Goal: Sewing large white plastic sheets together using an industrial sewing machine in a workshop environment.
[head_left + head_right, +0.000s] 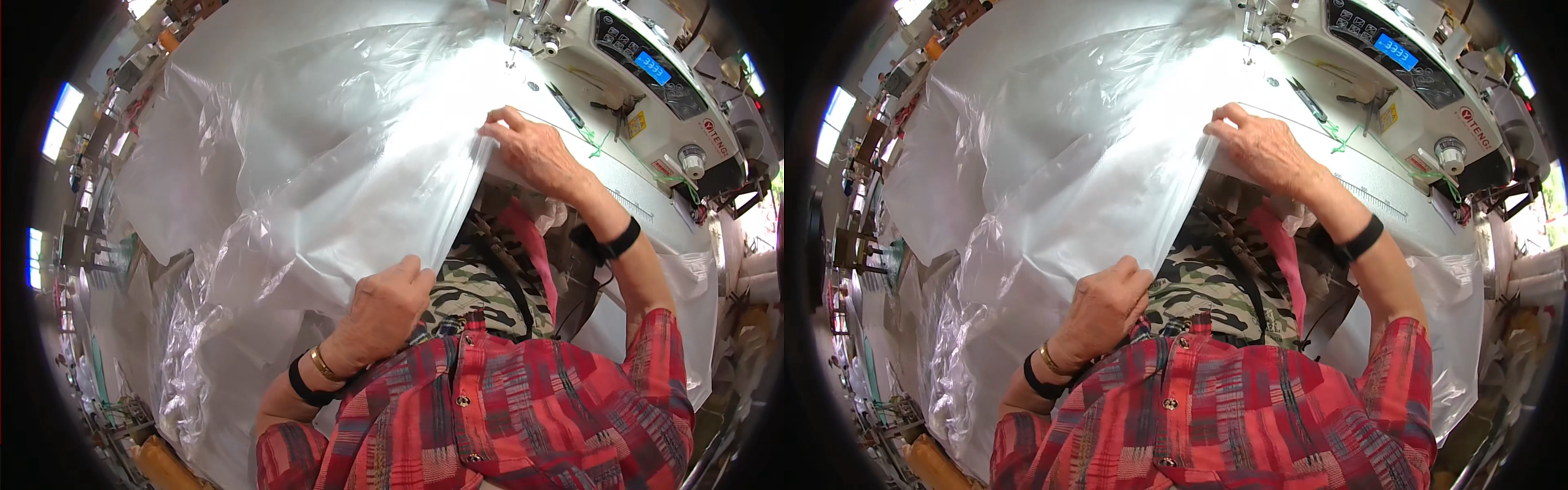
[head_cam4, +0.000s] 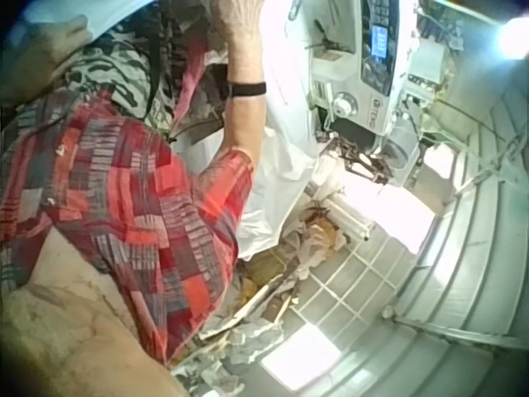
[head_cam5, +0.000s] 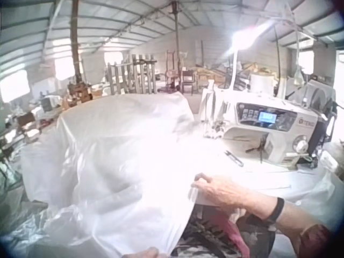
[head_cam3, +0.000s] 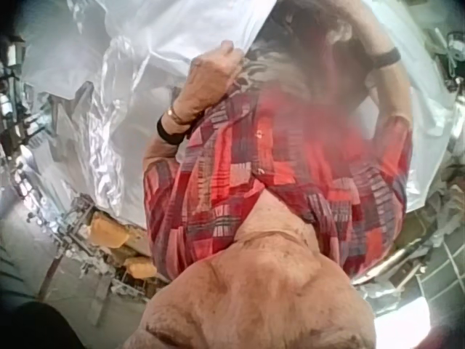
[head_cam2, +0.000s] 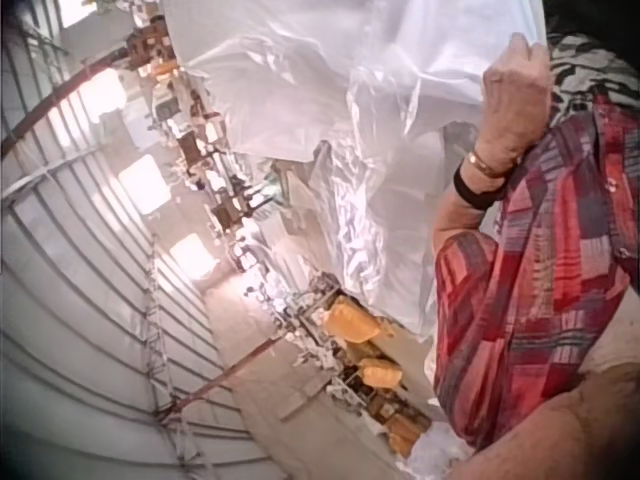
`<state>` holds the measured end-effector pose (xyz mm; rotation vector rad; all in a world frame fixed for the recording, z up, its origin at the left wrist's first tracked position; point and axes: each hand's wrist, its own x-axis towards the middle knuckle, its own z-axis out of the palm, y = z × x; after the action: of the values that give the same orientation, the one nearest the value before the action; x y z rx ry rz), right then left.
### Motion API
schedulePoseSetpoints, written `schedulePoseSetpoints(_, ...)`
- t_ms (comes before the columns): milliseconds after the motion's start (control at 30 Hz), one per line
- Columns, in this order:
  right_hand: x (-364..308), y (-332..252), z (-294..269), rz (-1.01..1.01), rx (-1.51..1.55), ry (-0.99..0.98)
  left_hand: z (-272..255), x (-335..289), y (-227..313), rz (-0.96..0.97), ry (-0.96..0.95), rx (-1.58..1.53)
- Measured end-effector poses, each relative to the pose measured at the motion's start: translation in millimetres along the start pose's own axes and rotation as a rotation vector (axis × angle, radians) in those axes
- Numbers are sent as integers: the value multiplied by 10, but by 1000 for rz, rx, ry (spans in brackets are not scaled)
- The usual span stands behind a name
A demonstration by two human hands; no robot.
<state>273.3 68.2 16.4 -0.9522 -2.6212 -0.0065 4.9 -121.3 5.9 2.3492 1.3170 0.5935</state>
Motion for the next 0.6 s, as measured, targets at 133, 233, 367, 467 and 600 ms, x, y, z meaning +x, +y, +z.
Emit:
schedulePoseSetpoints(133, 192, 304, 145, -72, -11, 74, -10, -29, -3, -48, 24, -76)
schedulePoseSetpoints(233, 265, 433, 214, -34, 18, 9, -26, -55, -30, -60, 37, -116)
schedulePoseSetpoints(367, 307, 495, 245, -60, 52, 25, 10, -97, -38, -76, 119, -143)
schedulePoseSetpoints(467, 341, 497, 267, -40, 41, 28, 38, -118, -68, -91, 129, -138)
schedulePoseSetpoints(600, 352, 470, 310, 41, 4, 71, 82, -61, -122, -111, 103, -107)
